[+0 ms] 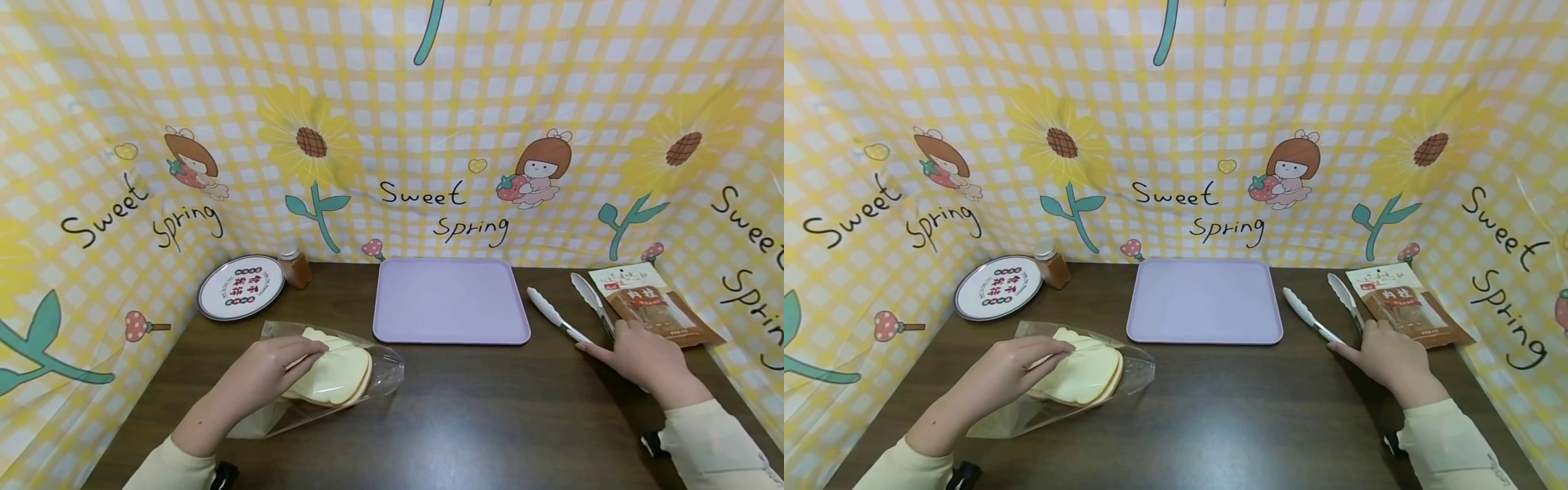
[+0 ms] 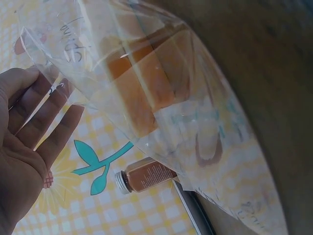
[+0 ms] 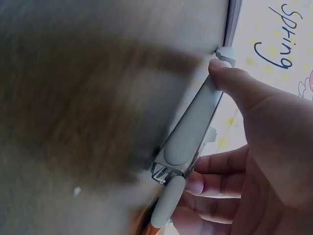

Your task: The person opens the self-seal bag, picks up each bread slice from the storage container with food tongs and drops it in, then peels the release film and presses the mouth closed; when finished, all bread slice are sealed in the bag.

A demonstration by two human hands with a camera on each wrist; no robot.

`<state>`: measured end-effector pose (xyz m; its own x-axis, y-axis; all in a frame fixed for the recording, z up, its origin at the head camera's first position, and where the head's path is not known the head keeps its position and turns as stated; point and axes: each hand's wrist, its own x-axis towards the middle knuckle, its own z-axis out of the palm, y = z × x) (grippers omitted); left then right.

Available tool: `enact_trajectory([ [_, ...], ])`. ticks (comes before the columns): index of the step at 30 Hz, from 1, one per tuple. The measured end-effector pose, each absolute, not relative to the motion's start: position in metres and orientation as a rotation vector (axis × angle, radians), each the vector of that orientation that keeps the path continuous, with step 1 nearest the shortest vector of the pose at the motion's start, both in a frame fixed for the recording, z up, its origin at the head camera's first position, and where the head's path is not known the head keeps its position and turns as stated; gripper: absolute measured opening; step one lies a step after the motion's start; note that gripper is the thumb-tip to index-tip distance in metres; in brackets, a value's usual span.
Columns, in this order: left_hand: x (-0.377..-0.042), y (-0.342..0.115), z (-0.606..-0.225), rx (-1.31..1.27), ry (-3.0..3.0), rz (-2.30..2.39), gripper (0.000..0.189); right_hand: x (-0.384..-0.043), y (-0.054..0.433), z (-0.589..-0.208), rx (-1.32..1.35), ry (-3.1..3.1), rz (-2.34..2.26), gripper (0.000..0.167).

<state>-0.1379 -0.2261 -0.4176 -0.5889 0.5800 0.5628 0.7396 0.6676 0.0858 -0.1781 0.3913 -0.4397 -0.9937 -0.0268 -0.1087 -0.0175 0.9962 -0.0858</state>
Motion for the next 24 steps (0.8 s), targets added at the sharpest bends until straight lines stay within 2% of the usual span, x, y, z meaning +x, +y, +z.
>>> enact_trajectory([
  [2, -0.138, -0.226, -0.417, -1.026, -2.380, -0.433, 0.025, -0.177, 0.390, -0.437, -0.026, 3.025, -0.115, 0.092],
  [6, -0.139, -0.225, -0.418, -1.038, -2.368, -0.449, 0.021, -0.174, 0.382, -0.430, -0.018, 3.057, -0.072, 0.091],
  [10, -0.140, -0.222, -0.421, -1.043, -2.382, -0.460, 0.029, -0.166, 0.351, -0.419, -0.067, 3.192, -0.105, 0.074],
  [14, -0.141, -0.217, -0.423, -1.042, -2.418, -0.451, 0.028, -0.154, 0.297, -0.407, -0.265, 3.220, -0.282, 0.051],
  [19, -0.142, -0.213, -0.424, -1.036, -2.430, -0.428, 0.025, -0.137, 0.235, -0.403, -0.558, 3.081, -0.499, 0.044],
  [24, -0.142, -0.210, -0.422, -1.019, -2.488, -0.397, 0.021, -0.134, 0.199, -0.404, -0.711, 3.006, -0.589, 0.039],
])
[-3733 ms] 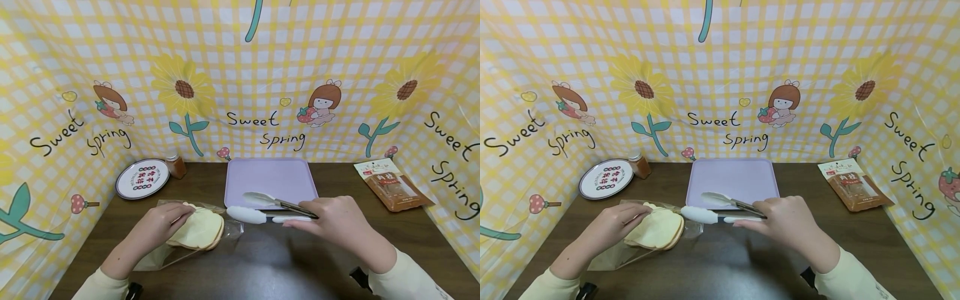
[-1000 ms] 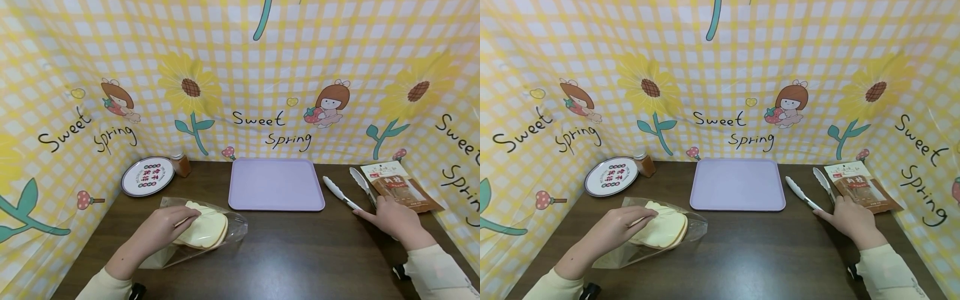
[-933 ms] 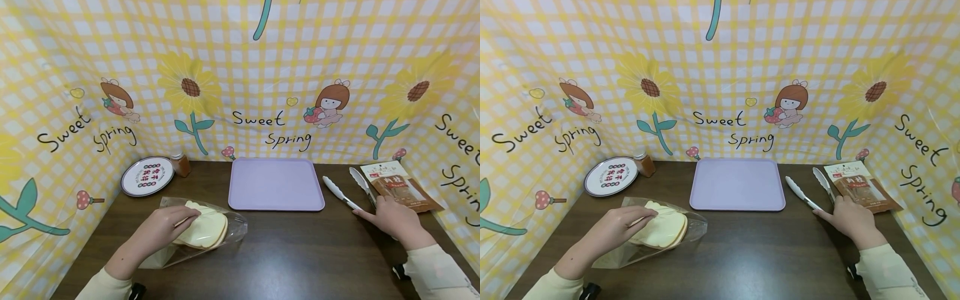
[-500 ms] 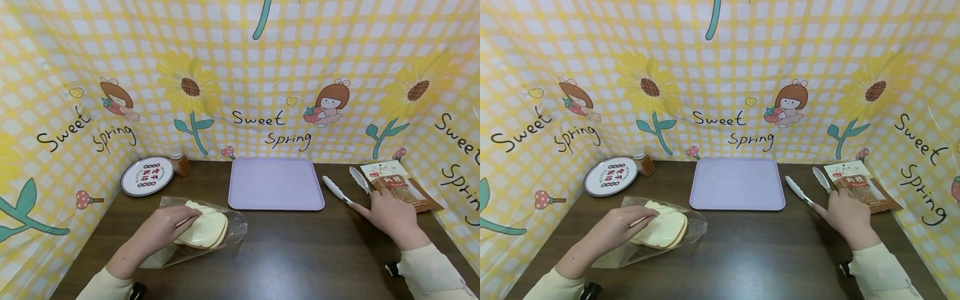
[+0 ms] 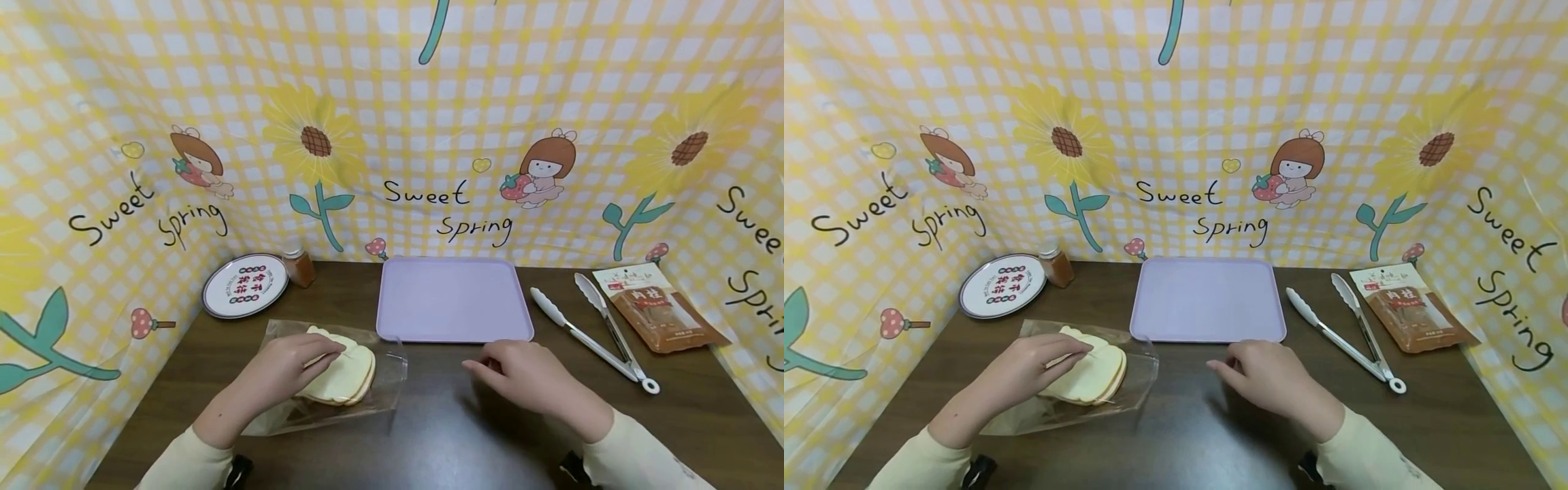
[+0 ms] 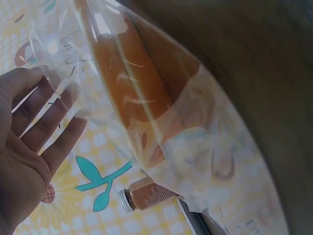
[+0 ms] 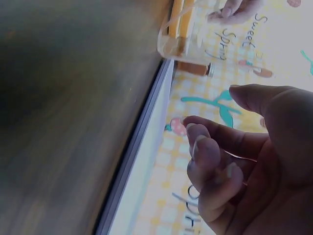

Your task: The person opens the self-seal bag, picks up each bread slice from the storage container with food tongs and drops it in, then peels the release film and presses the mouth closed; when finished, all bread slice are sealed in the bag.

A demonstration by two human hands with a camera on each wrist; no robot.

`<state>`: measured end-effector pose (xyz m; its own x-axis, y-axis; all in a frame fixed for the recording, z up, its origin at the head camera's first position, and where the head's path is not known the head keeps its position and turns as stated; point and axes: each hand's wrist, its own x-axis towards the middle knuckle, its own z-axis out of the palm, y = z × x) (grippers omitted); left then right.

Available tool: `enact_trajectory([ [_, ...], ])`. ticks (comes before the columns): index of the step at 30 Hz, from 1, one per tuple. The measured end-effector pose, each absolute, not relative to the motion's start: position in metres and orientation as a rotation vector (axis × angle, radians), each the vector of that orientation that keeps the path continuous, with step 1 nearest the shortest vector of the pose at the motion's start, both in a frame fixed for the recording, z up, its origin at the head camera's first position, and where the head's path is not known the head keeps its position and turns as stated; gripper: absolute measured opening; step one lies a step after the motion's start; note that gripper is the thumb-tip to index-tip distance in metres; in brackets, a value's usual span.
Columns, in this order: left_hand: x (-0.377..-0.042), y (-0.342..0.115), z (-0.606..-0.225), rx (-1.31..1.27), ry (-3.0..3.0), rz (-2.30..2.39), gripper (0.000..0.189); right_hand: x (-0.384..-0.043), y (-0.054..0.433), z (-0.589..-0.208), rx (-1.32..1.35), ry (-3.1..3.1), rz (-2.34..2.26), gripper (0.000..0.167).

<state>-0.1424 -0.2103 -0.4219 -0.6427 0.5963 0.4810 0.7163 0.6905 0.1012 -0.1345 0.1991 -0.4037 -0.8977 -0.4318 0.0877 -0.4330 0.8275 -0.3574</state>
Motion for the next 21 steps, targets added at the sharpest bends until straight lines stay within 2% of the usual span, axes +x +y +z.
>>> enact_trajectory([
  [10, -0.156, -0.191, -0.419, -1.113, -2.890, -0.417, 0.032, -0.153, 0.155, -0.404, 0.907, -2.893, 0.568, 0.028],
  [15, -0.176, -0.178, -0.421, -1.229, -2.904, -0.391, 0.034, -0.166, 0.134, -0.407, 0.915, -2.858, 0.529, 0.017],
  [21, -0.199, -0.164, -0.423, -1.262, -2.915, -0.376, 0.034, -0.183, 0.117, -0.414, 0.874, -2.874, 0.501, 0.017],
])
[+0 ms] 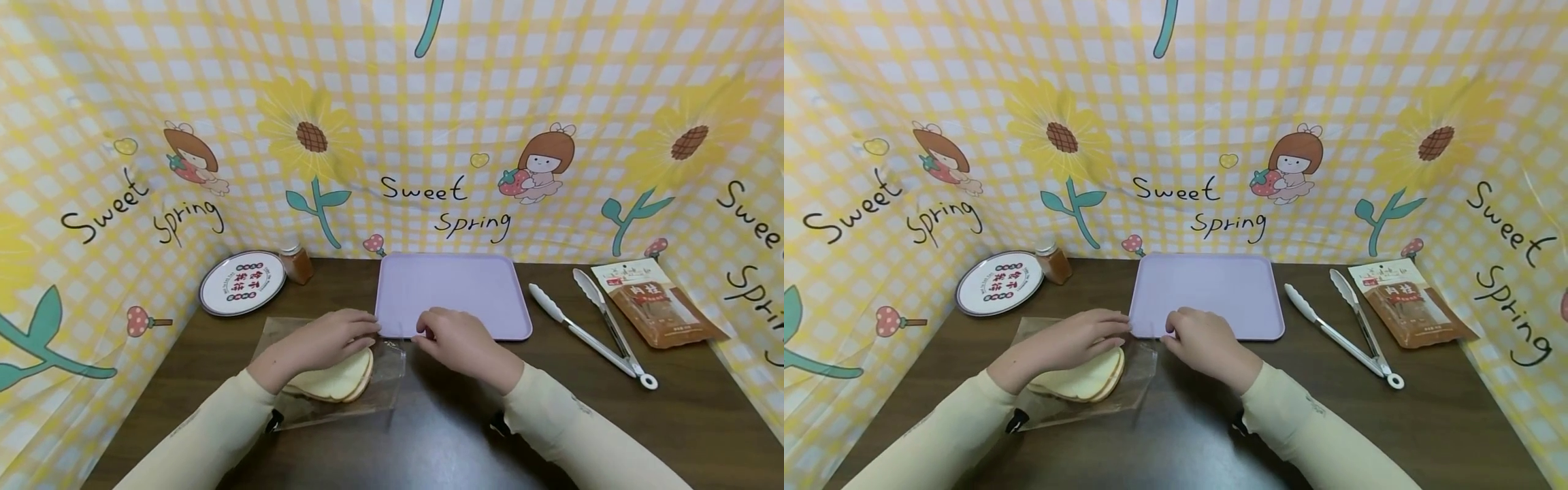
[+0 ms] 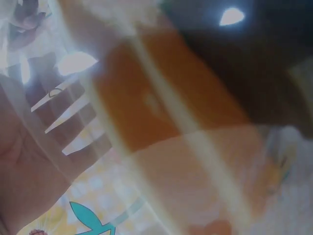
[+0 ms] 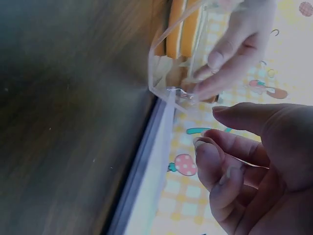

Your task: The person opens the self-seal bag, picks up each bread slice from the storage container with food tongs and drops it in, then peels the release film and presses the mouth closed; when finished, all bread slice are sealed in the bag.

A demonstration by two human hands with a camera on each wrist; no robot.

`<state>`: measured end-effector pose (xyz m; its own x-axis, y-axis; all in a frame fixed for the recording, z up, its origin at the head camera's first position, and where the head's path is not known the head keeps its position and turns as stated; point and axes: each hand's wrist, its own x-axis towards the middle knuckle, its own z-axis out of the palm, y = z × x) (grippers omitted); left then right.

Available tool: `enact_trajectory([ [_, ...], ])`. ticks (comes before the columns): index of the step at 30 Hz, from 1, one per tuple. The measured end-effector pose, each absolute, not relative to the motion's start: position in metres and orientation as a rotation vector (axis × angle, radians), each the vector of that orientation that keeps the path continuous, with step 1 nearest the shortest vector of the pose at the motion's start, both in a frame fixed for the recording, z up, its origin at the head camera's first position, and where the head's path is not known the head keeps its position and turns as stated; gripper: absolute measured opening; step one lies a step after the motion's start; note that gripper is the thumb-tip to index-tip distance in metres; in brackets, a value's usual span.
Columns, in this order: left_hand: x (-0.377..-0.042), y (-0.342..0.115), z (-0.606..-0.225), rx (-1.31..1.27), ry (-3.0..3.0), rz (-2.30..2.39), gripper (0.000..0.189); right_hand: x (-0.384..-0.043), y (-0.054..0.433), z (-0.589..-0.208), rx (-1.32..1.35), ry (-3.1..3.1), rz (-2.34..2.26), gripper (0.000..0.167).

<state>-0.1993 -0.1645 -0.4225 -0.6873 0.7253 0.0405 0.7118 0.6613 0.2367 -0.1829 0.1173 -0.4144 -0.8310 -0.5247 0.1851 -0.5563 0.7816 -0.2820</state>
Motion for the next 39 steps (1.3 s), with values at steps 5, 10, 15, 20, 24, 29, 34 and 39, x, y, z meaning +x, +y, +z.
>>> enact_trajectory([
  [5, -0.210, -0.154, -0.421, 1.194, 2.826, 0.378, 0.029, -0.193, 0.111, -0.417, 0.837, -2.938, 0.545, 0.019],
  [10, -0.219, -0.146, -0.420, 1.142, 2.838, 0.373, 0.026, -0.200, 0.108, -0.421, 0.828, -2.960, 0.578, 0.019],
  [15, -0.225, -0.139, -0.419, 1.102, 2.812, 0.425, 0.024, -0.203, 0.105, -0.422, 0.860, -2.948, 0.625, 0.018],
  [20, -0.232, -0.132, -0.418, 1.113, 2.785, 0.477, 0.020, -0.204, 0.103, -0.422, 0.873, -2.911, 0.647, 0.016],
  [24, -0.237, -0.127, -0.421, 1.110, 2.762, 0.488, 0.018, -0.205, 0.101, -0.423, 0.876, -2.884, 0.617, 0.017],
  [29, -0.241, -0.124, -0.425, 1.058, 2.711, 0.528, 0.017, -0.207, 0.100, -0.424, 0.886, -2.884, 0.607, 0.017],
  [34, -0.244, -0.123, -0.430, 0.996, 2.669, 0.615, 0.019, -0.210, 0.100, -0.429, 0.962, -2.813, 0.581, 0.014],
  [39, -0.246, -0.125, -0.434, 0.945, 2.620, 0.702, 0.020, -0.212, 0.099, -0.434, 1.050, -2.692, 0.518, 0.013],
])
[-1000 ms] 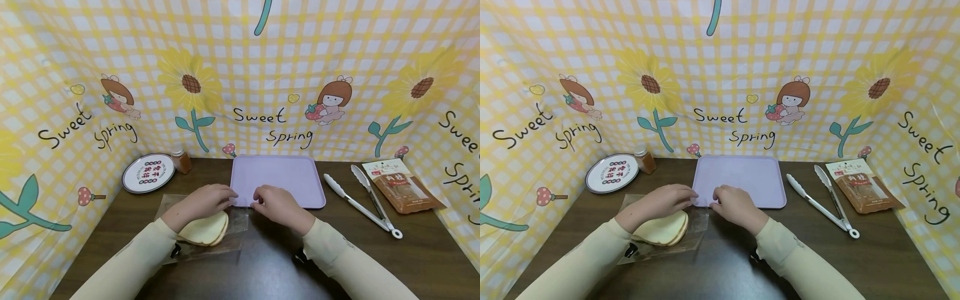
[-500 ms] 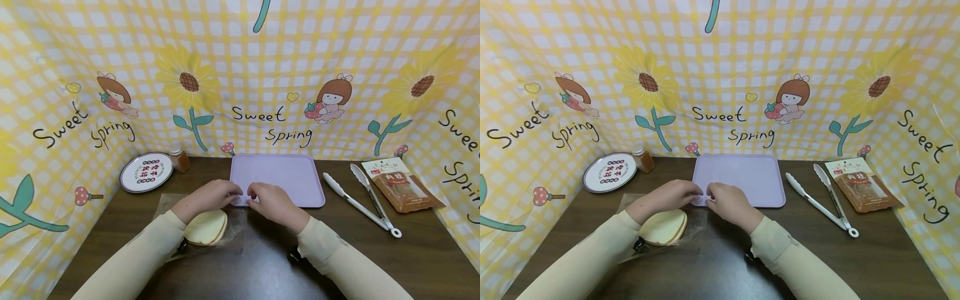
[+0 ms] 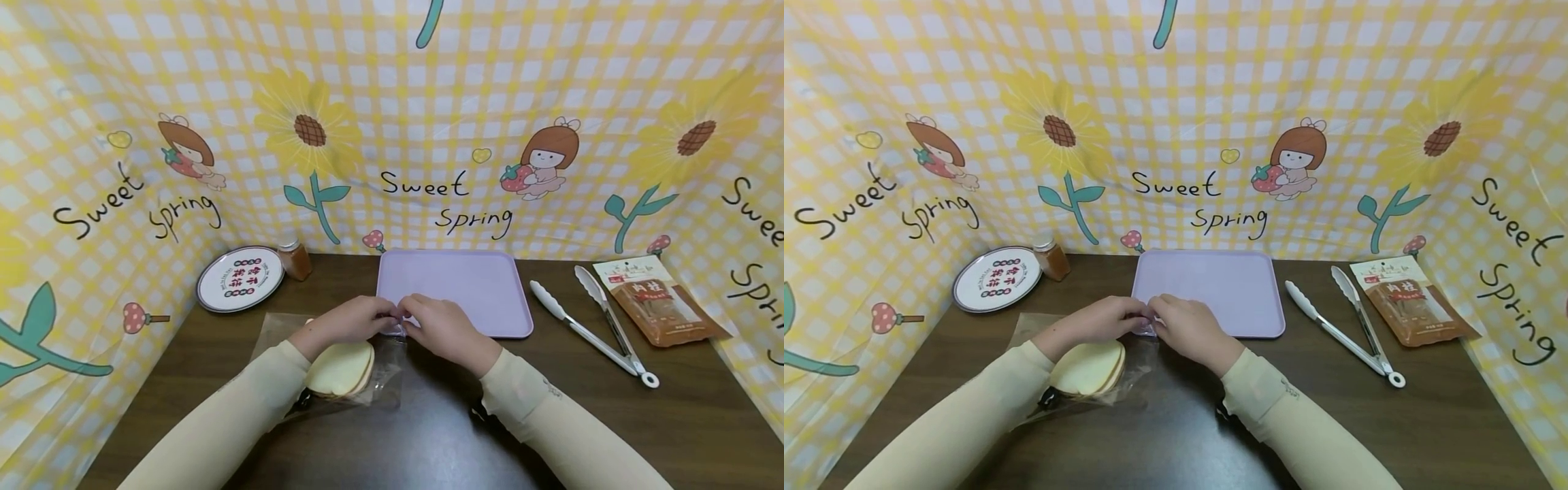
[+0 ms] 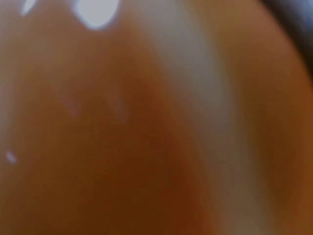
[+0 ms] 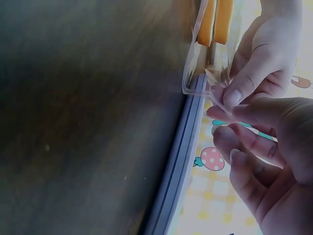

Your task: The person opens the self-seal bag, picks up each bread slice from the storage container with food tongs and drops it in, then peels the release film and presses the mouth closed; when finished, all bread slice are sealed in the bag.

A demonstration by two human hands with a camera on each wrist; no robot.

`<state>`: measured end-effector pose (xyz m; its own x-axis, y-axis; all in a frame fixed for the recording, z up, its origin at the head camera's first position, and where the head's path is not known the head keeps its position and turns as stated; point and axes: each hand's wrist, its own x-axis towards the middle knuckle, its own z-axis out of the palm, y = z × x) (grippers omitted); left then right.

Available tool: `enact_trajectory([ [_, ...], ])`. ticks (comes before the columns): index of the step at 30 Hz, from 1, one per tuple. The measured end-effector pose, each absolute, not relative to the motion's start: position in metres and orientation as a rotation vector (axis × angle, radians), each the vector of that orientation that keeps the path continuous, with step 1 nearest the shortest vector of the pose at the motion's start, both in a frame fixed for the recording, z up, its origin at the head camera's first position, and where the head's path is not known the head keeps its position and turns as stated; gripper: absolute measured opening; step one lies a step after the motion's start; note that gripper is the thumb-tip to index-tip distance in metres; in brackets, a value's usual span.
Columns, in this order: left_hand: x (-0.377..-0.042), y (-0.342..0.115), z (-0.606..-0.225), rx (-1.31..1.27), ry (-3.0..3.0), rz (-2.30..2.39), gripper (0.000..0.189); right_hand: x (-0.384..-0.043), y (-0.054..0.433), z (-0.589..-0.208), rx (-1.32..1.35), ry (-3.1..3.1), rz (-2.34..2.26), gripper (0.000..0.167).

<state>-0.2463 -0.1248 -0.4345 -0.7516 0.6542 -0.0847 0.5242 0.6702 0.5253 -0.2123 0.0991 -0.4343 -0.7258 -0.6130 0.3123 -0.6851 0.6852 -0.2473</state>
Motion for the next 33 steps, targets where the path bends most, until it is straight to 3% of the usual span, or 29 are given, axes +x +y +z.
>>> enact_trajectory([
  [33, -0.242, -0.124, -0.436, 0.934, 2.625, 0.711, 0.022, -0.218, 0.102, -0.447, 1.085, -2.553, 0.400, 0.005],
])
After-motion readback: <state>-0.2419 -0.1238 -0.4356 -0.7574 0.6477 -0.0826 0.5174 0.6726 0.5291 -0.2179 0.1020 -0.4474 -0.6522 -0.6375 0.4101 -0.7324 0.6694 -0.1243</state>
